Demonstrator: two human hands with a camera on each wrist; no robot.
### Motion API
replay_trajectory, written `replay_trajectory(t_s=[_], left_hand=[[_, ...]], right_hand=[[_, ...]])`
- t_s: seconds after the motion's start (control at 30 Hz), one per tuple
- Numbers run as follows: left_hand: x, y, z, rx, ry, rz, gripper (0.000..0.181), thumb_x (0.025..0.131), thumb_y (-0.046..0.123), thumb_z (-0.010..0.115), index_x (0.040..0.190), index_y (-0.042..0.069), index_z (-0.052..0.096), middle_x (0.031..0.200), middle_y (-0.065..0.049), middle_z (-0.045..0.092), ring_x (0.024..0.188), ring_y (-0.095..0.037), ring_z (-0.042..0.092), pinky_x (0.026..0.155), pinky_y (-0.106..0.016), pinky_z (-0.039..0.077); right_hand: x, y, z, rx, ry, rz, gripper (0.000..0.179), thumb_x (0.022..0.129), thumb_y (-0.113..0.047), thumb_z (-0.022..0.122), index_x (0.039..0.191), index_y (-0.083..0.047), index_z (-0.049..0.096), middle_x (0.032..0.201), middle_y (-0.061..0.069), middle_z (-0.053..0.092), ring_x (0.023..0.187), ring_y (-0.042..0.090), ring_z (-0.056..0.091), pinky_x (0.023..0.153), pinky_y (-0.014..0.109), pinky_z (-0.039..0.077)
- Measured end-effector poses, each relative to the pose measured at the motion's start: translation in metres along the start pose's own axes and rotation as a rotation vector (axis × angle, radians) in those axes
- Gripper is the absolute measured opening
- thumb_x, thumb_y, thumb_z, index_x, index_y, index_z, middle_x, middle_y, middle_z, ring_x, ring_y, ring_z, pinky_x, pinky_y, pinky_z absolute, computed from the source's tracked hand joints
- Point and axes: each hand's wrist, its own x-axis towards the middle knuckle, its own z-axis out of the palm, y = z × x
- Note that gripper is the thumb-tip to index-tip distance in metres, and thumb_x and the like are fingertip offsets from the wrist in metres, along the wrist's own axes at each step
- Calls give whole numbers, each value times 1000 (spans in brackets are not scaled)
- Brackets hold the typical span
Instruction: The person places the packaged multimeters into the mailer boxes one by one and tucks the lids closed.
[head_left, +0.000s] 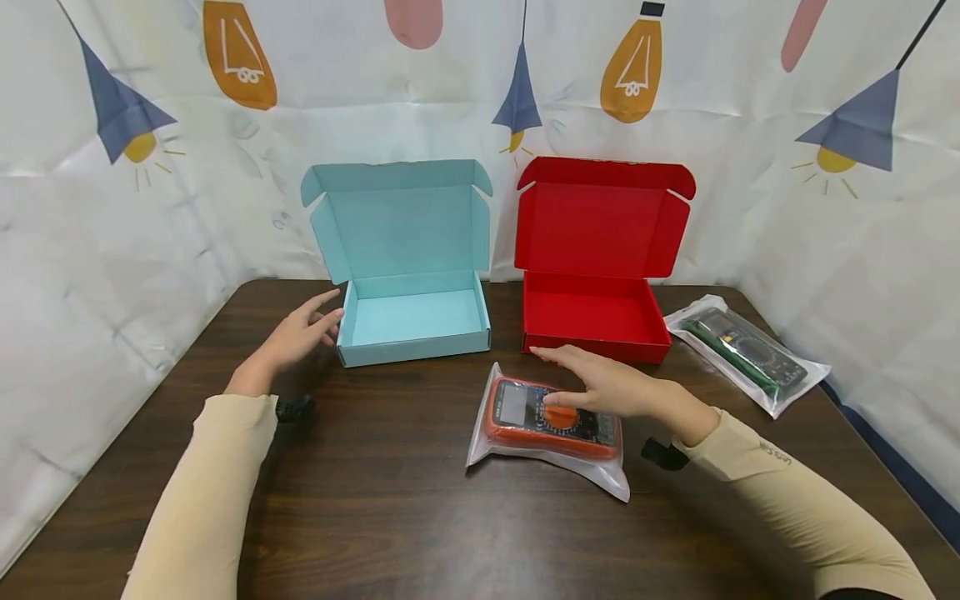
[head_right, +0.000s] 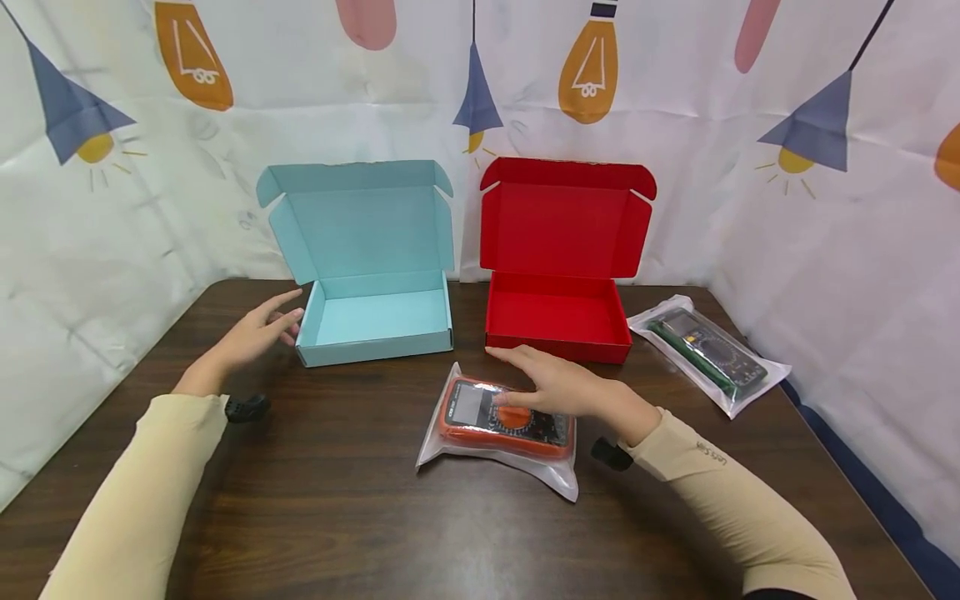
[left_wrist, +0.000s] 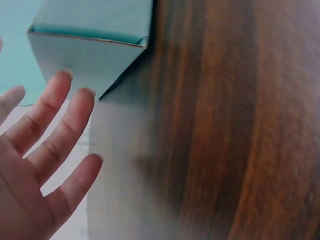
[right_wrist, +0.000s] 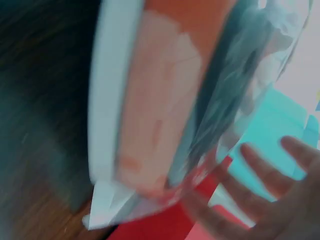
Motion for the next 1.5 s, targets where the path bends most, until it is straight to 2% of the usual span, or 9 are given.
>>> replay_trajectory(t_s=[0.13,0.27,0.43,0.57,0.73,0.87,1.07,1.23,1.5], left_hand=[[5,-7,-1,-68,-32,1,67,112,34,42,164,2,14,106,-26,63,94,-36,66,92,-53,49],[6,-12,-2,-118,-71,-31,68,111,33,42,165,5,11,104,-20,61,91,-29,64,82,-45,51],[8,-12,1,-149,-119,-41,70,110,34,44,166,10,8,102,-15,57,91,-24,60,78,-40,45],[8,-12,5,-144,-156,-38,72,109,33,45,166,10,7,111,-18,56,91,-23,57,83,-43,43],[7,-17,8,-141,-172,-35,71,110,30,45,166,9,6,99,-15,54,90,-24,53,83,-43,39],[6,-20,9,-185,-175,-43,71,110,33,45,167,15,6,91,-10,50,90,-24,51,84,-43,36],[0,-23,8,-225,-182,-71,72,110,35,46,167,20,5,97,-10,49,91,-22,50,89,-41,37],[-2,-24,6,-220,-189,-89,73,110,38,47,167,24,4,103,-12,48,95,-22,50,93,-38,39],[0,-23,4,-226,-187,-89,73,110,38,46,167,26,3,102,-13,48,94,-23,48,92,-43,35]], right_hand=[[1,0,7,-7,-80,12,93,91,-55,72,164,-23,25,154,7,42,131,26,44,102,50,50],[1,-2,14,-25,-127,11,99,88,-56,74,165,-25,21,152,7,41,127,24,44,98,46,52],[-2,-4,22,-63,-152,-42,103,88,-56,75,166,-24,17,154,10,37,128,26,43,101,47,50],[-4,-6,26,-81,-144,-67,102,87,-54,77,166,-25,18,152,10,38,127,27,43,99,45,52],[-6,-6,32,-127,-136,-48,107,83,-54,81,166,-29,17,154,9,35,130,29,41,100,51,49],[-8,-7,37,-185,-149,-24,111,80,-56,82,166,-30,16,159,9,28,133,32,38,102,57,45],[-8,-9,41,-232,-154,-47,102,84,-56,78,165,-28,23,160,11,27,133,33,37,103,59,41],[-7,-9,43,-245,-145,-71,95,89,-52,74,165,-30,22,159,12,29,132,34,39,103,61,41],[-7,-10,44,-282,-91,-107,90,93,-44,73,165,-32,21,157,12,31,132,34,40,102,61,40]])
